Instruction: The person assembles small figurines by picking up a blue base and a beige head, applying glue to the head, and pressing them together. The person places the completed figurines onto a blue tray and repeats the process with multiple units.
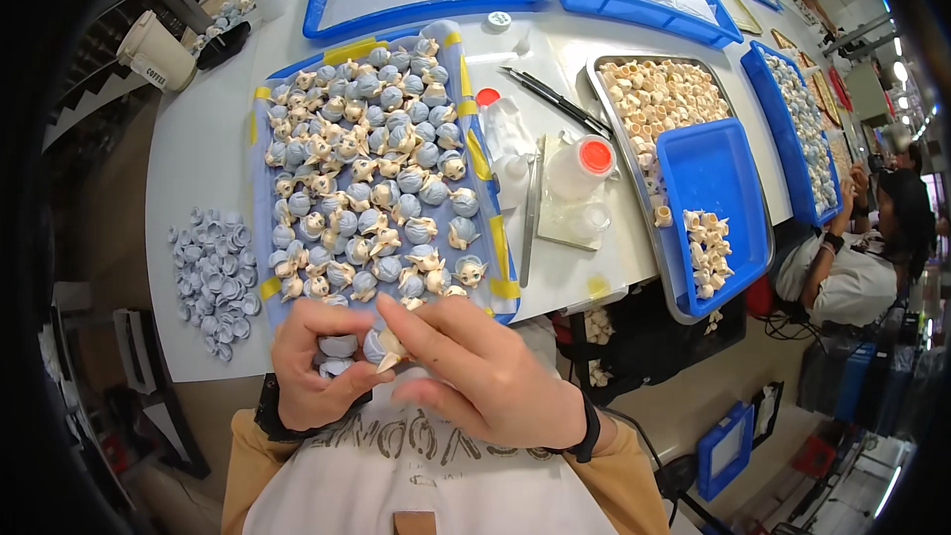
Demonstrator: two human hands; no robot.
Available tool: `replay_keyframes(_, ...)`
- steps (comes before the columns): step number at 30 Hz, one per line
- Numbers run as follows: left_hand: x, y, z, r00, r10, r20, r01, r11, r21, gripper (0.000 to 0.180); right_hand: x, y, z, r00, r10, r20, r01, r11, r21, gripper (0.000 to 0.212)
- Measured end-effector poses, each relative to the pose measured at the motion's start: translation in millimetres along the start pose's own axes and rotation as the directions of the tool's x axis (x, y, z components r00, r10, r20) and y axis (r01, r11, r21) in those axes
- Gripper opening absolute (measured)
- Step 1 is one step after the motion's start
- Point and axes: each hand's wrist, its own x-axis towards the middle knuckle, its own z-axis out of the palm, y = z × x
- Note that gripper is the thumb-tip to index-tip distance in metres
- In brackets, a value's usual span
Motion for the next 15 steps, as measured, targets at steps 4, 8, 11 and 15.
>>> replay_keyframes(4, -4.4, -4.0, 2.8, 0.997, 0.072, 0.000, -0.072, 0.997, -0.016, 0.049, 1.2, -0.5, 9.8, 0.997, -0.061, -0.052, 0.063, 0.997, 0.039, 0.053)
replay_keyframes(8, -7.9, -12.8, 4.0, 0.990, 0.118, 0.078, -0.113, 0.991, -0.072, 0.051, 1.0, 9.0, 15.7, 0.985, -0.159, -0.061, 0.160, 0.987, 0.018, 0.048)
replay_keyframes(11, -7.6, -13.7, 2.0, 0.998, -0.048, 0.048, 0.053, 0.993, -0.104, 0.050, 8.1, 15.2, 17.7, 0.978, -0.195, -0.069, 0.187, 0.977, -0.102, 0.039)
replay_keyframes(15, -16.8, -19.8, -11.7, 0.970, -0.204, -0.134, 0.139, 0.912, -0.385, 0.045, 15.0, 16.1, 2.7, 0.982, -0.074, -0.176, 0.022, 0.959, -0.283, 0.027)
